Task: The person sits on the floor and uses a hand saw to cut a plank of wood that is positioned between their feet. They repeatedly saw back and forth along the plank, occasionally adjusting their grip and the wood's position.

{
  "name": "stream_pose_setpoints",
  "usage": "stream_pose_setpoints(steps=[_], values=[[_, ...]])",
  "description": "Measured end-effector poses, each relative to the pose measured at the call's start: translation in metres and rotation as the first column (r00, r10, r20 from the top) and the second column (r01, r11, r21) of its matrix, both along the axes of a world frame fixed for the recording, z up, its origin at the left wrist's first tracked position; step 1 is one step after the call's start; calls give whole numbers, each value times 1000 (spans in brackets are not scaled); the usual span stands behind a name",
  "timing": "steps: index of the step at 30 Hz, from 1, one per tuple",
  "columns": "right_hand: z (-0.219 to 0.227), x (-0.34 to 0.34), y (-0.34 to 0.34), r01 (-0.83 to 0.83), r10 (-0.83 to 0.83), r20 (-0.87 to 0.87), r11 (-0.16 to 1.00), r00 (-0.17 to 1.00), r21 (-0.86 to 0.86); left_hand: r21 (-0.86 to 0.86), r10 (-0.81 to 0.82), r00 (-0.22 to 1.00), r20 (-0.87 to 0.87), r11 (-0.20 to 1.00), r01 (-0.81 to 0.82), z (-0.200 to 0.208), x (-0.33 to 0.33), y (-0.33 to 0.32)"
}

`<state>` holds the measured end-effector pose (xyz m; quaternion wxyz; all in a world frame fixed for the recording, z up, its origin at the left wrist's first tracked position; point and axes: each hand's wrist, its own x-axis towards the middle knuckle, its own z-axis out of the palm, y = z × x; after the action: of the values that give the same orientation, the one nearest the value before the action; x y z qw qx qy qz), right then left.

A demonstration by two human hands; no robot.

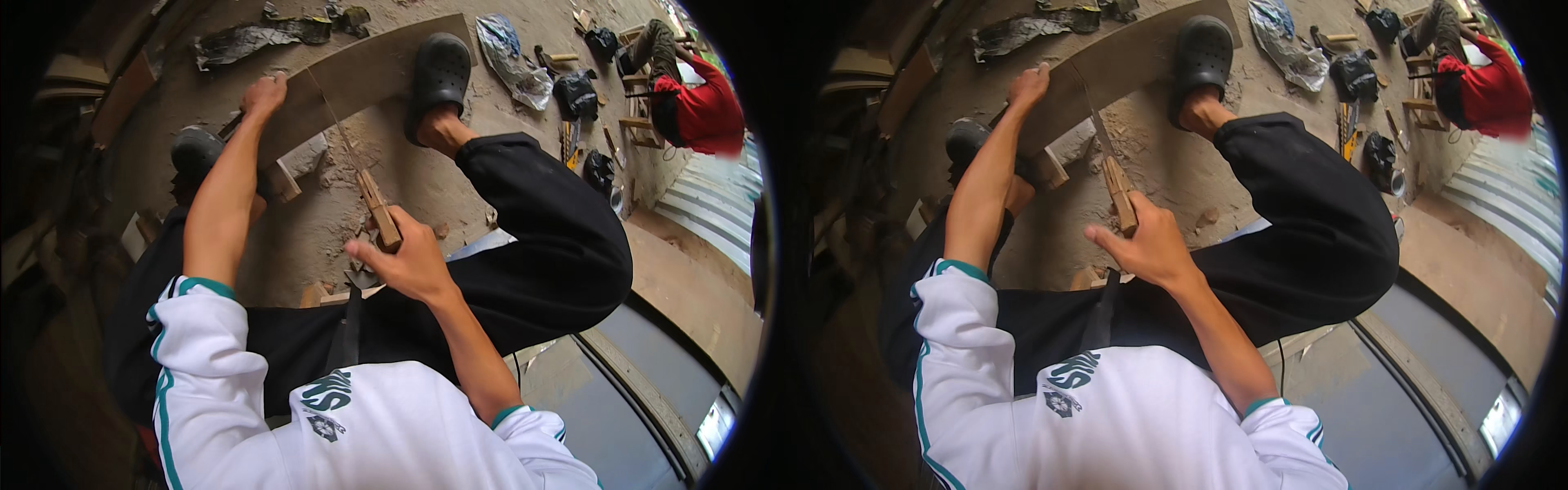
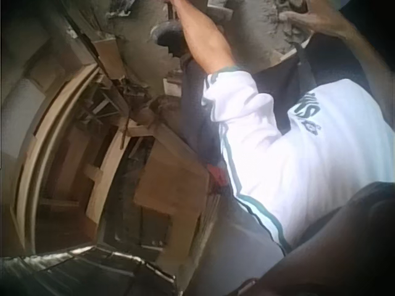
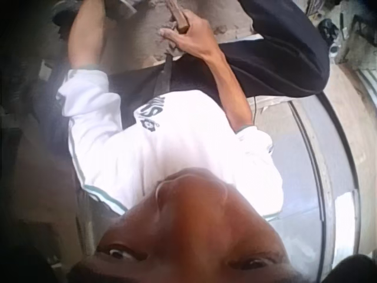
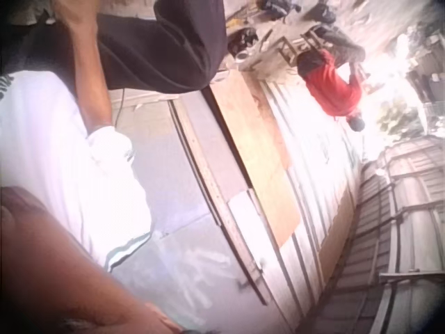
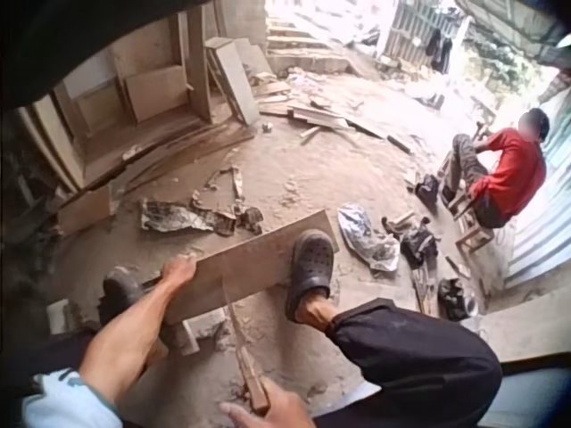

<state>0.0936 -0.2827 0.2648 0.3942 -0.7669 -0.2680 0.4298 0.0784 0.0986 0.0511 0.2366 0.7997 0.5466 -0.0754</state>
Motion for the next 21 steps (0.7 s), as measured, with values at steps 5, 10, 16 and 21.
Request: stream_pose_setpoints(steps=[5, 10, 16, 21], values=[[-14, -9, -13, 94, -106, 76, 985, 992, 144, -11, -5, 997, 73, 1000, 6, 7, -2, -6], [3, -1, 15, 118, -117, 213, 993, 970, 7, 11, -9, 998, 60, 1000, 8, 6, 2, -12], [-72, 28, 92, 171, -178, 277, 984, 944, 48, -15, -13, 993, 119, 1000, 15, 26, 6, -23], [-12, -3, 21, 160, -156, 195, 987, 968, -5, -13, 38, 991, 129, 999, -37, 9, -4, -14]])
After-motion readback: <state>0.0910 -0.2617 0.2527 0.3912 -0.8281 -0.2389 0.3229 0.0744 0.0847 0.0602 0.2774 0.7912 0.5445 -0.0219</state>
